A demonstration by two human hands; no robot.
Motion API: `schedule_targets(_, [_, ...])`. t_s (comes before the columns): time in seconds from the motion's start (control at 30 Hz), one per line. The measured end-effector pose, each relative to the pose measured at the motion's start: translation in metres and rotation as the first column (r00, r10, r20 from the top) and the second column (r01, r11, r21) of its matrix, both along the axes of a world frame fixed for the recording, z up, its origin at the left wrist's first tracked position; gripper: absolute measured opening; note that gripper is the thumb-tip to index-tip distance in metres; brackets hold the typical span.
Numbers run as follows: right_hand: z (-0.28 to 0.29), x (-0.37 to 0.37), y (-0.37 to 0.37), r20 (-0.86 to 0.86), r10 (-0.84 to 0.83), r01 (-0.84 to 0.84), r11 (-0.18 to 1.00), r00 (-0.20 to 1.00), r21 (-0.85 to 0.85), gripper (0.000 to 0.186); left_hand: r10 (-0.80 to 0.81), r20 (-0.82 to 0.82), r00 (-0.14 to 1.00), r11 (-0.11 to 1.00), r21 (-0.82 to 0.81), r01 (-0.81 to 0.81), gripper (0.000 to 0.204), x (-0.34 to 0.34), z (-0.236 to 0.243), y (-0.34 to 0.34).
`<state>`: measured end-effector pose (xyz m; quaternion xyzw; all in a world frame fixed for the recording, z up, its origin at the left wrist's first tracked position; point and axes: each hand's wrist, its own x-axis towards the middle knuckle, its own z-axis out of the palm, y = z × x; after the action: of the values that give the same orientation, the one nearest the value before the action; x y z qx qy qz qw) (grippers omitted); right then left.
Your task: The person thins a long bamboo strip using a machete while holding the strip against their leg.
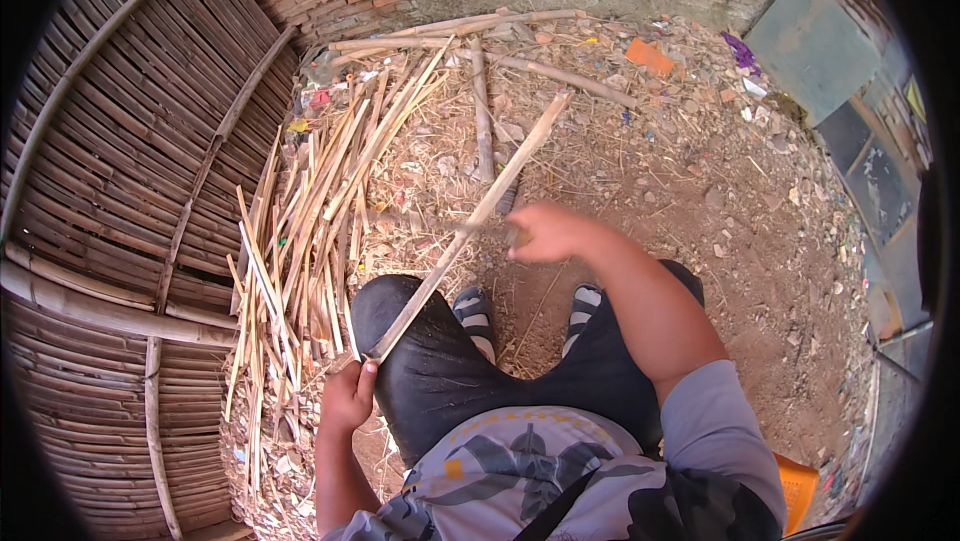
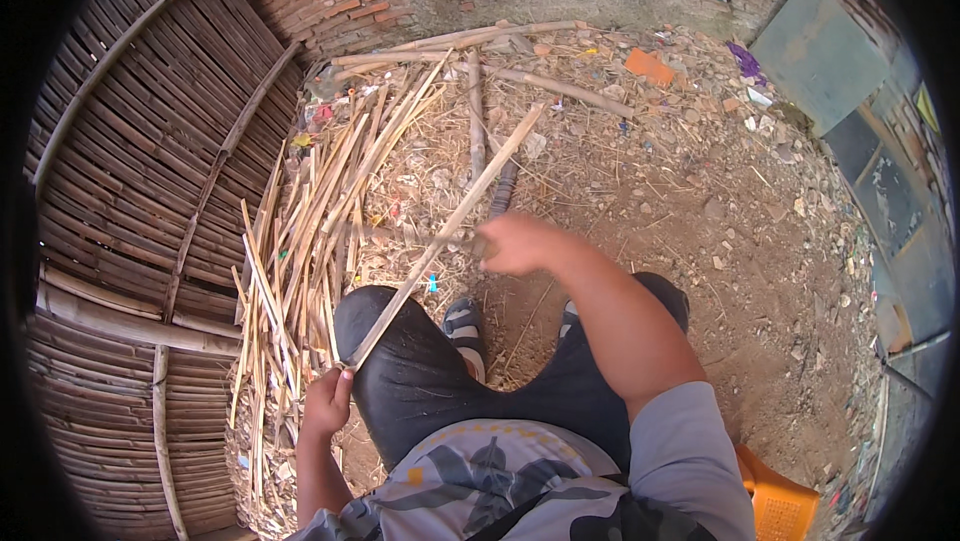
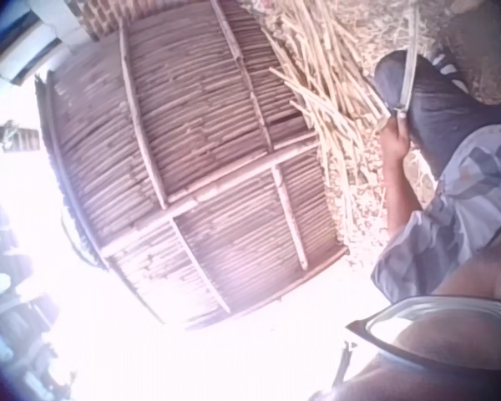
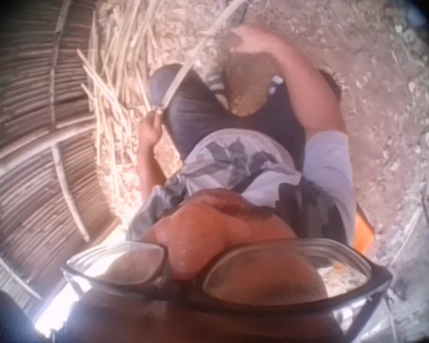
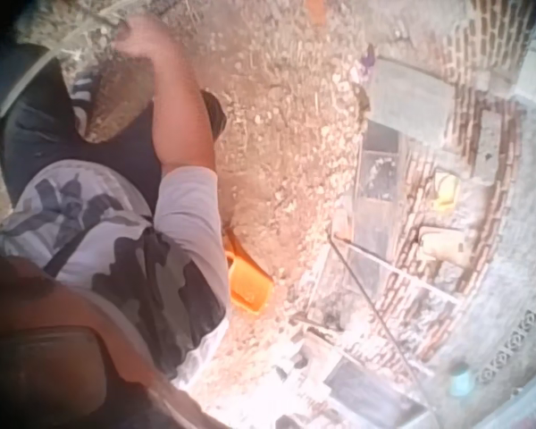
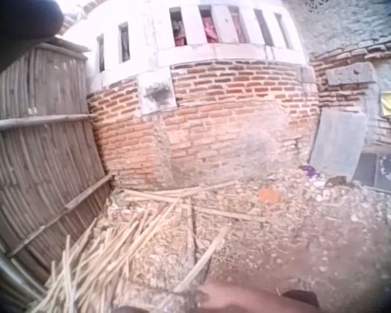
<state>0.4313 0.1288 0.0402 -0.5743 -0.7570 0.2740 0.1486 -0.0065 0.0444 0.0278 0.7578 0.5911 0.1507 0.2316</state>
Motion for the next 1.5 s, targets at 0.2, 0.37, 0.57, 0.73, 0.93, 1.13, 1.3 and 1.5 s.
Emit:
schedule_targets(0.2, [0.029,-0.010,-0.004,0.119,0.299,-0.276,0.945,0.947,-0.174,0.053,0.018,-0.012,1.000,0.999,0.027,-0.017,0.053,-0.002,-0.004,-0.004])
schedule_targets(0.37, [0.016,0.048,0.013,-0.055,-0.276,0.269,0.957,0.960,-0.105,0.045,0.027,-0.009,1.000,1.000,0.009,-0.027,0.053,0.000,-0.003,-0.002])
schedule_targets(0.57, [-0.002,0.002,-0.004,0.030,0.072,-0.073,0.997,0.997,0.015,0.042,0.022,0.003,1.000,1.000,0.014,-0.022,0.054,0.001,-0.002,-0.002])
schedule_targets(0.73, [0.017,-0.020,-0.011,0.179,0.222,-0.231,0.972,0.959,0.032,0.036,0.034,-0.040,0.999,0.998,0.050,-0.032,0.053,-0.001,-0.003,-0.004])
schedule_targets(0.93, [0.018,0.045,0.014,-0.109,-0.350,0.343,0.936,0.930,-0.074,0.036,0.036,-0.048,0.998,0.998,0.049,-0.033,0.054,0.003,-0.001,-0.001])
schedule_targets(1.13, [0.018,-0.013,-0.012,0.076,0.090,-0.092,0.995,0.993,0.033,0.037,0.012,-0.003,1.000,0.999,0.035,-0.012,0.054,0.001,-0.003,-0.002])
schedule_targets(1.3, [0.005,-0.009,-0.008,0.072,0.259,-0.264,0.962,0.963,0.071,0.042,0.013,0.026,1.000,1.000,0.010,-0.013,0.051,0.001,-0.006,-0.003])
schedule_targets(1.5, [0.024,0.036,0.008,-0.029,-0.245,0.243,0.967,0.969,-0.076,0.039,0.017,0.043,0.999,1.000,0.025,-0.018,0.050,0.003,-0.003,-0.003])
